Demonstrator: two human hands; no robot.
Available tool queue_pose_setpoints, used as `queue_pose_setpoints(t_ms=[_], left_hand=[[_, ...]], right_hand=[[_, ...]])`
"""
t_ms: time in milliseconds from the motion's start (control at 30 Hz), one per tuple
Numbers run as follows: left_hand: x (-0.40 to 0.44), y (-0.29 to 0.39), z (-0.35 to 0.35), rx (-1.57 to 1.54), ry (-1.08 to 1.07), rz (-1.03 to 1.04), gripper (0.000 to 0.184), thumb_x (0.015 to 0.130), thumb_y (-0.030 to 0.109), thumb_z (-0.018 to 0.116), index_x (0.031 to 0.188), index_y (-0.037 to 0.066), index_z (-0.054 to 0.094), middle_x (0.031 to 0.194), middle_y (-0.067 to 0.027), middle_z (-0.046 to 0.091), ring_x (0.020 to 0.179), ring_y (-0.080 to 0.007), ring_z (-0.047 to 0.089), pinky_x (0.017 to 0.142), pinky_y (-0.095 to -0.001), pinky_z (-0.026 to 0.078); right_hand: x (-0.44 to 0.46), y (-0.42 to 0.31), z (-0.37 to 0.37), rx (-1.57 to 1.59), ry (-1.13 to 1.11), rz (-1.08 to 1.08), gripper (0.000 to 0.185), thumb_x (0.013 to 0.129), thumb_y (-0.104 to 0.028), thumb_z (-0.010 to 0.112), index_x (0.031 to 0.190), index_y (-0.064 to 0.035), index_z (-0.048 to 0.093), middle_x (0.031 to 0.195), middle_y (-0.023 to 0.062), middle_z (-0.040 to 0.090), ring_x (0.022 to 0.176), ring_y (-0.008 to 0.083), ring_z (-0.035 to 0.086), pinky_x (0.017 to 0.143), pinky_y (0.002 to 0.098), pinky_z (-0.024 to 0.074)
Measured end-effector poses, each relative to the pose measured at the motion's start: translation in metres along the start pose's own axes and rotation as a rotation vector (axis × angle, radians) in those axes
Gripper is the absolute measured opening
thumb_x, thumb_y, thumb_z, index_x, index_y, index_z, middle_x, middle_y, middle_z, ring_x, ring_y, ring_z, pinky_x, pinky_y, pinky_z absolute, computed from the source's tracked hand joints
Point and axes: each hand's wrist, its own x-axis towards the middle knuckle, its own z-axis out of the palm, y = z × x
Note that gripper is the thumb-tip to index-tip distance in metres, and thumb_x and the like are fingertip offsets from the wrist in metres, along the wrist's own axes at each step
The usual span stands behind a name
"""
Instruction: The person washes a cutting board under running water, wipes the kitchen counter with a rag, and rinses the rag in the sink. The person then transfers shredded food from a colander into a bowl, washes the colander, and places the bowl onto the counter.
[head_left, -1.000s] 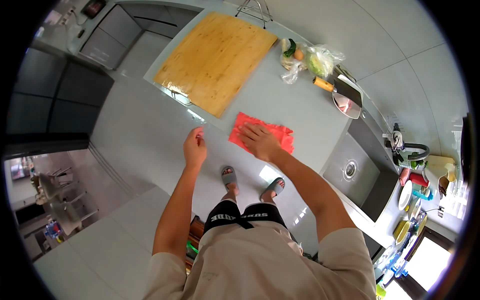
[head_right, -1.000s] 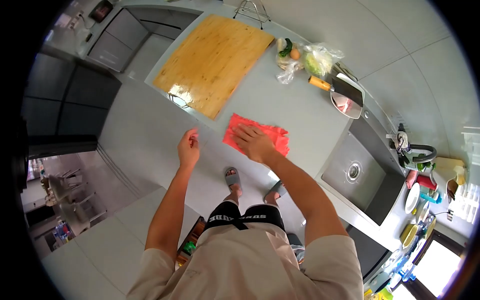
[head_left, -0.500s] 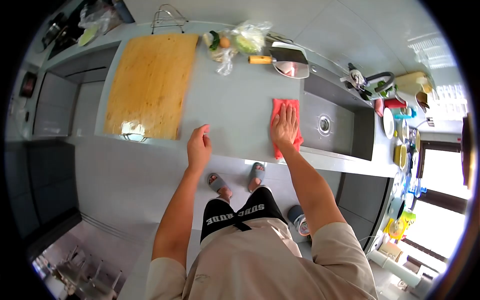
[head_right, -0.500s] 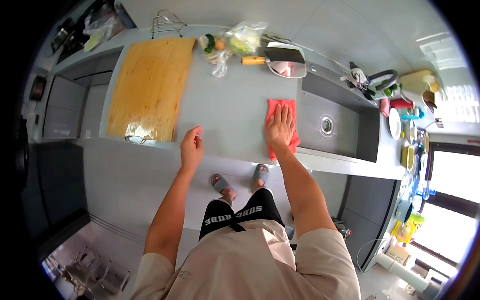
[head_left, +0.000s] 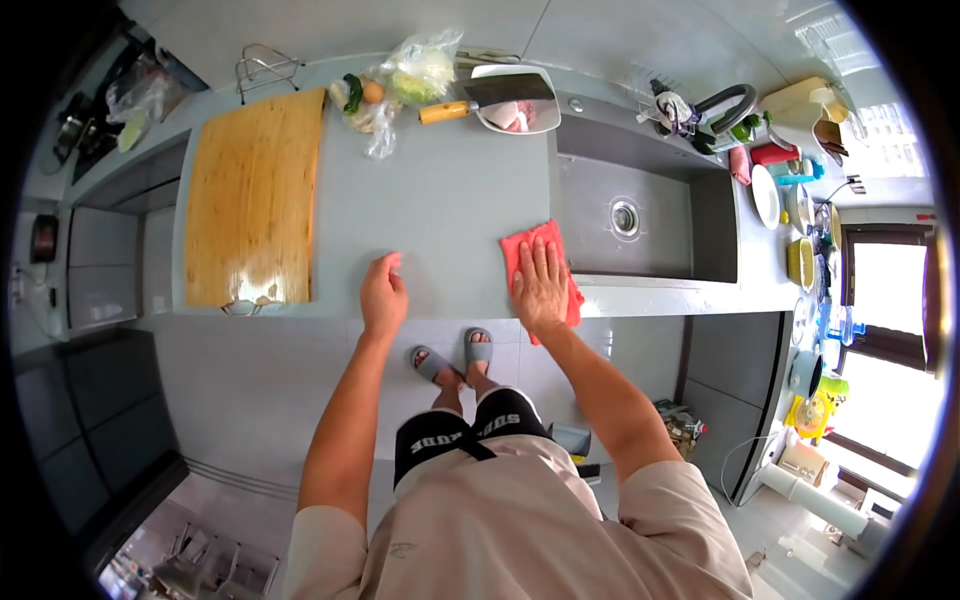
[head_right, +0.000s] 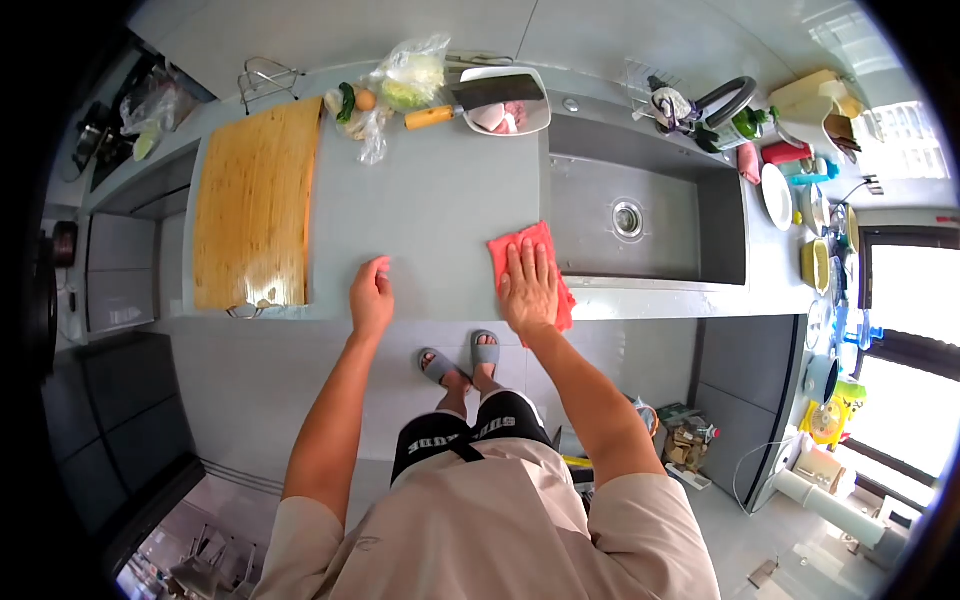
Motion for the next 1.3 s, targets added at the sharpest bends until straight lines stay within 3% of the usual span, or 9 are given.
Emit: queue_pose_setpoints(t_ms=[267,467,633,700,867,900,1000,1100,1300], left_hand=[[0.038,-0.025,0.022,0.046,0.227,-0.031,0.034,0.093,-0.012,0.054,0.121,0.005,0.066,0.11,-0.0141,0.069,0.099,-0.0318,0.069,0.084,-0.0412,0.058],[0.034,-0.022,0.021,0.123,0.249,-0.007,0.029,0.095,-0.013,0.053,0.116,0.003,0.066,0.107,-0.0124,0.069,0.096,-0.0287,0.07,0.082,-0.0384,0.058],[0.033,-0.023,0.002,-0.065,0.208,-0.008,0.031,0.095,-0.011,0.057,0.118,0.007,0.068,0.104,-0.0109,0.069,0.089,-0.023,0.069,0.077,-0.0347,0.056],[0.015,-0.025,-0.024,-0.079,0.252,-0.015,0.03,0.095,-0.011,0.059,0.118,0.007,0.068,0.103,-0.0102,0.069,0.087,-0.0218,0.068,0.075,-0.034,0.056],[-0.041,-0.042,-0.098,0.013,0.42,-0.183,0.029,0.092,-0.009,0.065,0.117,0.006,0.07,0.102,-0.0093,0.071,0.082,-0.0185,0.068,0.072,-0.0325,0.056],[-0.051,-0.052,-0.112,0.018,0.442,-0.19,0.029,0.092,-0.009,0.065,0.117,0.006,0.07,0.102,-0.0093,0.071,0.082,-0.0185,0.068,0.072,-0.0325,0.056],[-0.074,-0.089,-0.152,0.008,0.505,-0.351,0.028,0.091,-0.008,0.063,0.115,0.005,0.07,0.103,-0.0135,0.071,0.085,-0.0267,0.069,0.075,-0.0368,0.057],[-0.085,-0.127,-0.19,0.047,0.558,-0.365,0.028,0.092,-0.01,0.065,0.115,0.006,0.071,0.104,-0.0091,0.071,0.08,-0.0182,0.068,0.071,-0.0318,0.056],[-0.086,-0.194,-0.262,-0.071,0.575,-0.411,0.027,0.094,-0.007,0.061,0.117,0.005,0.07,0.108,-0.012,0.069,0.085,-0.023,0.069,0.077,-0.0337,0.057]], right_hand=[[0.158,-0.105,-0.01,0.059,0.137,-0.562,0.057,0.111,-0.04,0.039,0.162,-0.0171,0.043,0.171,0.0088,0.037,0.159,0.0292,0.028,0.13,0.0464,0.021],[0.227,-0.067,-0.011,0.15,0.138,0.115,0.061,0.111,-0.041,0.037,0.166,-0.0134,0.037,0.173,0.0128,0.033,0.161,0.0299,0.026,0.131,0.0468,0.0183],[0.126,-0.054,0.002,0.074,0.074,0.009,0.067,0.112,-0.042,0.037,0.171,-0.0132,0.024,0.177,0.0129,0.022,0.164,0.0307,0.016,0.133,0.0464,0.0133],[0.09,-0.091,0.002,0.065,0.006,-0.126,0.068,0.112,-0.043,0.037,0.171,-0.0136,0.022,0.178,0.0117,0.019,0.165,0.0291,0.013,0.133,0.0462,0.0121],[0.066,-0.17,0.032,0.227,0.206,-0.875,0.043,0.102,-0.016,0.054,0.144,-0.0103,0.063,0.156,0.0094,0.057,0.147,0.0285,0.048,0.119,0.0462,0.0406],[0.065,-0.187,0.023,0.401,0.271,-0.856,0.033,0.093,-0.003,0.061,0.123,-0.0099,0.074,0.135,0.0078,0.07,0.129,0.0285,0.062,0.105,0.0449,0.0516],[0.067,-0.225,0.021,0.671,0.122,-0.651,0.03,0.094,-0.004,0.064,0.121,-0.0099,0.074,0.128,0.0081,0.073,0.122,0.0307,0.065,0.101,0.0449,0.0536],[0.068,-0.301,0.009,0.905,0.29,-0.576,0.026,0.095,-0.003,0.063,0.117,-0.0083,0.075,0.123,0.0082,0.076,0.116,0.0344,0.067,0.1,0.0439,0.0549],[0.076,-0.478,-0.003,0.443,0.317,-0.843,0.034,0.105,-0.021,0.061,0.137,-0.0123,0.07,0.151,0.0111,0.062,0.144,0.0373,0.051,0.116,0.0444,0.0445]])
